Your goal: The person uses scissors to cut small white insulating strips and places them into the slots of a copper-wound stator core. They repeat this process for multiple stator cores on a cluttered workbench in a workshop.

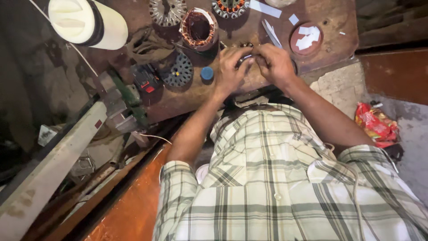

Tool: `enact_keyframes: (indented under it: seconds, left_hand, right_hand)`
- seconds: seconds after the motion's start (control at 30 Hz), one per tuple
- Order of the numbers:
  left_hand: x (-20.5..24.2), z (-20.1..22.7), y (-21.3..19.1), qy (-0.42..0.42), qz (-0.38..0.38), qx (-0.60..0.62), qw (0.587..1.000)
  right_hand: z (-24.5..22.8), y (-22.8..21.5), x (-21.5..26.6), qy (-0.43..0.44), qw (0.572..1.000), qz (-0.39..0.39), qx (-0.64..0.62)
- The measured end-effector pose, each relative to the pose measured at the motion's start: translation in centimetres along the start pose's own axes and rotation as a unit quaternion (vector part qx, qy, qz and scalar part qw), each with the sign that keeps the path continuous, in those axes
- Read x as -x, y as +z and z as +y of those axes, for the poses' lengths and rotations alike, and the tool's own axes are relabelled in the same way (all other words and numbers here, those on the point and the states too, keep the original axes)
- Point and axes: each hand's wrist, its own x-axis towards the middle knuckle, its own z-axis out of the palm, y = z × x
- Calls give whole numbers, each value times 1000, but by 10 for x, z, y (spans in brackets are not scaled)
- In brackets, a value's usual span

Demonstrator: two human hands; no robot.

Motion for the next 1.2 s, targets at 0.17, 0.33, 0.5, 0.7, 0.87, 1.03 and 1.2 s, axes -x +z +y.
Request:
enact_keyframes:
  seconds: [0.17,0.33,0.5,0.7,0.87,1.03,1.2]
  left_hand:
    - [-10,-13,14,-277,79,346,893]
    - [-11,-29,19,-324,107,472,813]
    - [-18,-26,17,-343,98,487,797]
    - [-19,-20,13,-328,79,468,817]
    - [-19,-22,14,-362,78,475,798]
    - [-19,-27,16,-344,79,450,820]
    - [-13,-34,16,-322,63,510,795]
  right_hand:
    - [32,-8,17,114,967,-67,216]
    - [54,-13,25,288,860,-259,333]
    - [53,-20,31,277,867,-273,312]
    - [49,-24,56,298,941,-156,-33]
    - [14,-8,64,331,909,-70,-245]
    - [-14,1,38,126,977,-112,-134]
    - [-24,3,23,85,984,-93,-125]
